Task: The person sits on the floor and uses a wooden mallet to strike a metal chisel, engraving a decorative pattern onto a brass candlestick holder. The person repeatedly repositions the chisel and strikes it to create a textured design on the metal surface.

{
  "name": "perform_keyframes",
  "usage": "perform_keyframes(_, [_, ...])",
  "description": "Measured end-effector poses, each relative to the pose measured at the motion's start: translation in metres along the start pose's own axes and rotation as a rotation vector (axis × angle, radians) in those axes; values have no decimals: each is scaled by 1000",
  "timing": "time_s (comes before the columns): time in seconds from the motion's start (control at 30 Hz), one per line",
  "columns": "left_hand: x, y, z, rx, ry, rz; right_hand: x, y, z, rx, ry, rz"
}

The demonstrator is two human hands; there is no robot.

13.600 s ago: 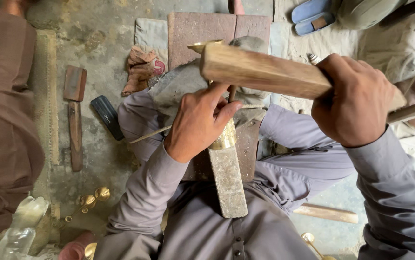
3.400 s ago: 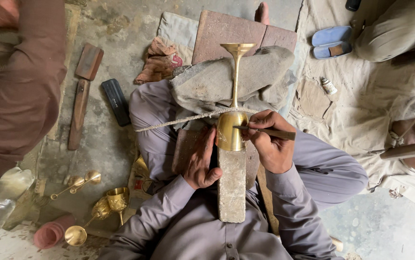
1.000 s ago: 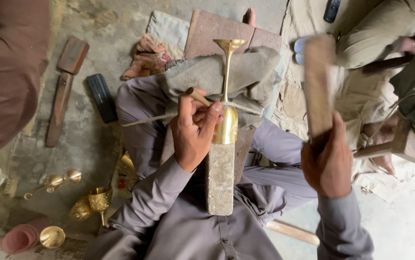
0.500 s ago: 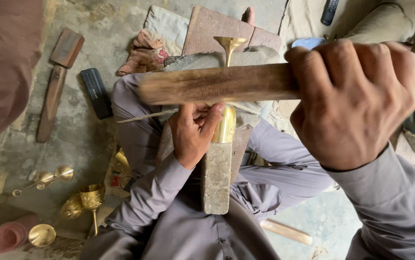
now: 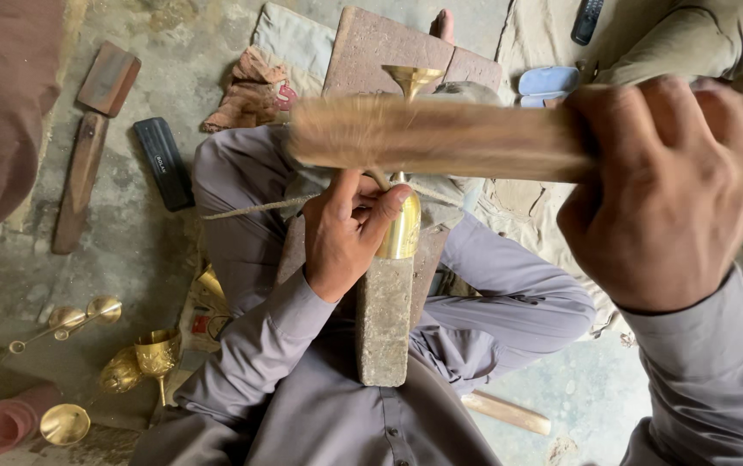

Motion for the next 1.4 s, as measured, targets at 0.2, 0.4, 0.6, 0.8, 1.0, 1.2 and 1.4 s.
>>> perform_keyframes(0.2, [-1, -4, -3, 37, -25, 52, 0, 9, -5, 16, 24, 66])
perform_keyframes(0.4, [1, -5, -3, 42, -63, 77, 11, 23, -12, 23, 3, -3])
perform_keyframes(0.6, [5, -2, -2, 143, -137, 94, 11, 30, -21, 46, -173, 33])
perform_keyframes(0.8, [7, -2, 0, 264, -196, 85, 8, 34, -15, 119, -361, -23])
perform_keyframes(1.0, [8, -4, -2, 259, -260, 127, 15, 41, -19, 95, -254, -22])
perform_keyframes(1.2, [6, -9, -10, 296, -211, 162, 11, 51, -20, 96, -82, 67])
perform_keyframes(1.4, [8, -11, -12, 268, -227, 197, 10, 55, -16, 168, -187, 77])
Point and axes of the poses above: each hand's wrist, its own y-axis away from the middle knuckle, its own x-axis out of the palm, z = x × y, the point moved 3 cm from there along -y, towards the middle knuckle, and after that the axes turned 1 degree about y, right-handed, at the moved point
